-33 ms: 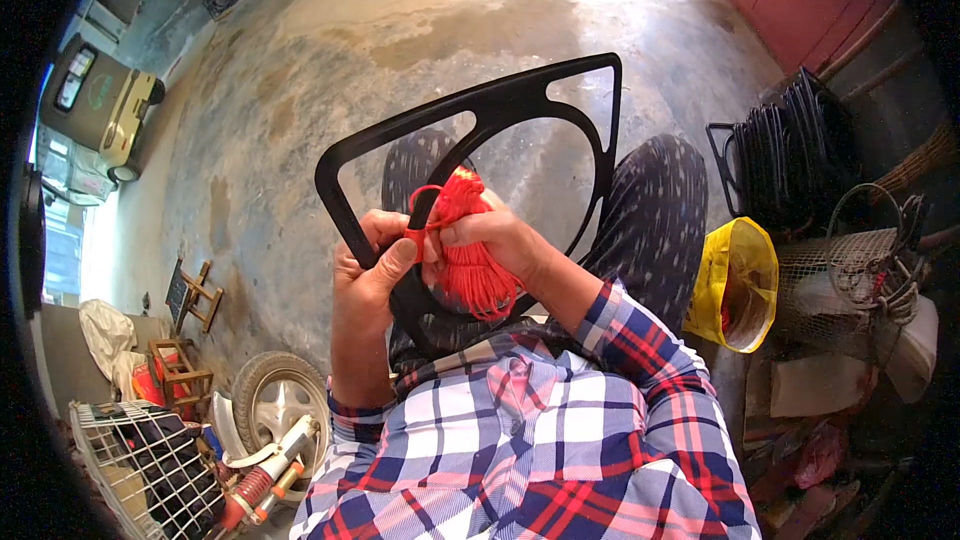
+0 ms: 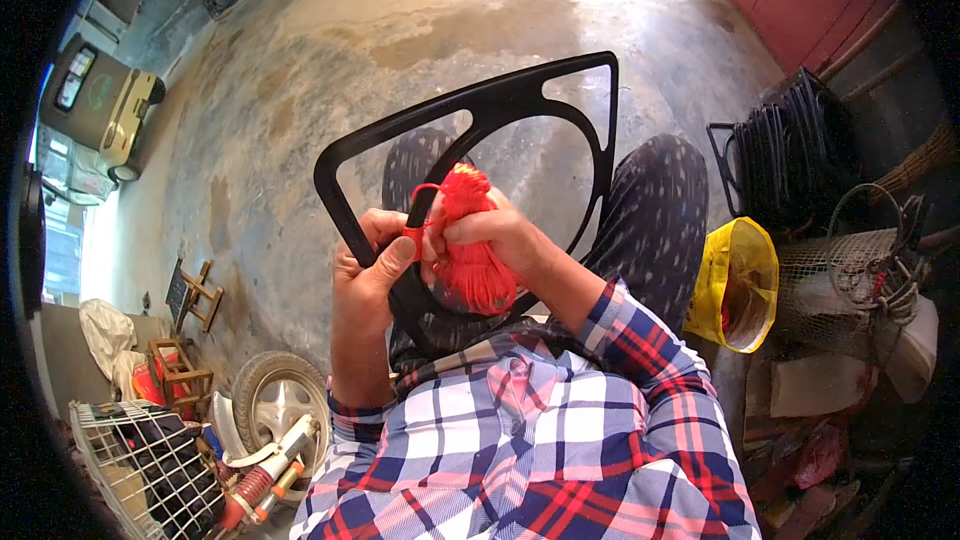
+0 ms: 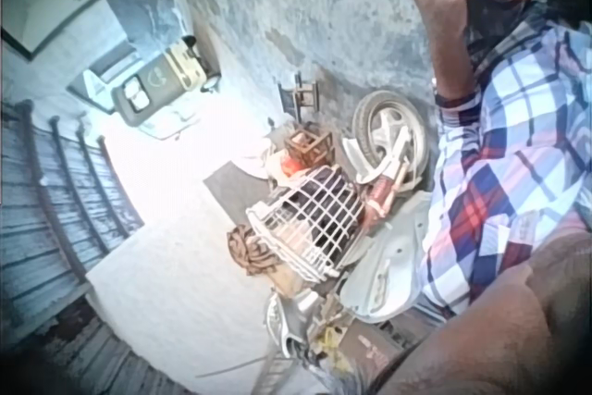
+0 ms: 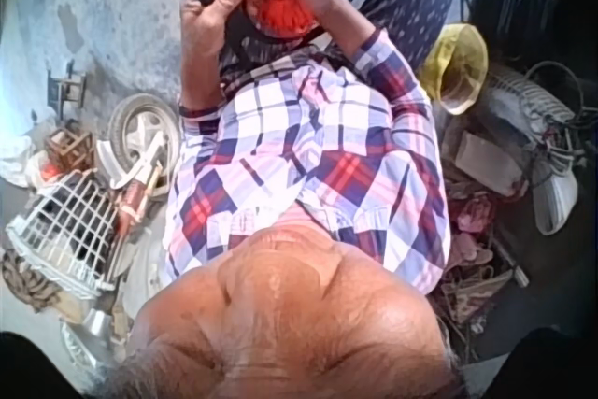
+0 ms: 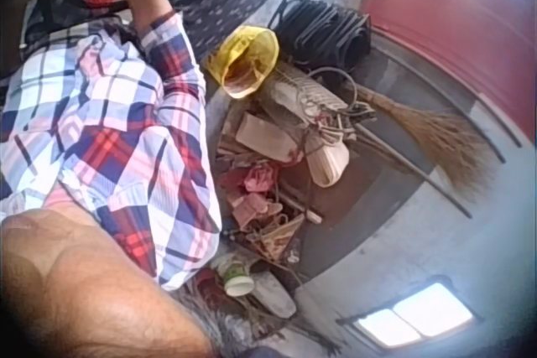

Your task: The person is wrapping a red rope around a black plastic furniture frame for assembly.

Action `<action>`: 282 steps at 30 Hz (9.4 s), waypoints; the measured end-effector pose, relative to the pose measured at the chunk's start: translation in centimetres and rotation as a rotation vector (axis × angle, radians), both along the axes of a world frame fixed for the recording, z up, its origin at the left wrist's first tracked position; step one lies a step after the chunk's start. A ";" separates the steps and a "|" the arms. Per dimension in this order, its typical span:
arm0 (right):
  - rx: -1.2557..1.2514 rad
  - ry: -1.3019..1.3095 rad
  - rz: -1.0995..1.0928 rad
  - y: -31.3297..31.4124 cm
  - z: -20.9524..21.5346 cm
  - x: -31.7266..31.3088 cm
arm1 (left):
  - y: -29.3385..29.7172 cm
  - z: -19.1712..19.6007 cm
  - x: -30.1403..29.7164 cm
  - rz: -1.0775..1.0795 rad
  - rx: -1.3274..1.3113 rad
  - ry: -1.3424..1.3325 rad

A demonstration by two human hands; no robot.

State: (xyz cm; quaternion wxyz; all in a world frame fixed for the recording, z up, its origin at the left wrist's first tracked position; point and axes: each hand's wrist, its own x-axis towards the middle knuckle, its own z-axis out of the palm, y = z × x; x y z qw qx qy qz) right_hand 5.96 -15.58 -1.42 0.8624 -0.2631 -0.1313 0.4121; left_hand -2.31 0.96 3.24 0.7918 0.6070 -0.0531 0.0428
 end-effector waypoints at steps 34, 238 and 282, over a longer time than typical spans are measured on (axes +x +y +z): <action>-0.034 -0.177 -0.245 -3.8 0.7 0.3 | 1.4 -1.1 0.5 0.046 -0.023 0.013; -0.173 -0.322 -0.092 -4.3 7.0 -1.8 | 1.8 -0.5 -0.4 0.218 0.260 0.059; -0.268 0.025 -0.466 -5.1 -3.0 3.1 | 0.8 0.2 0.3 0.105 0.339 -0.250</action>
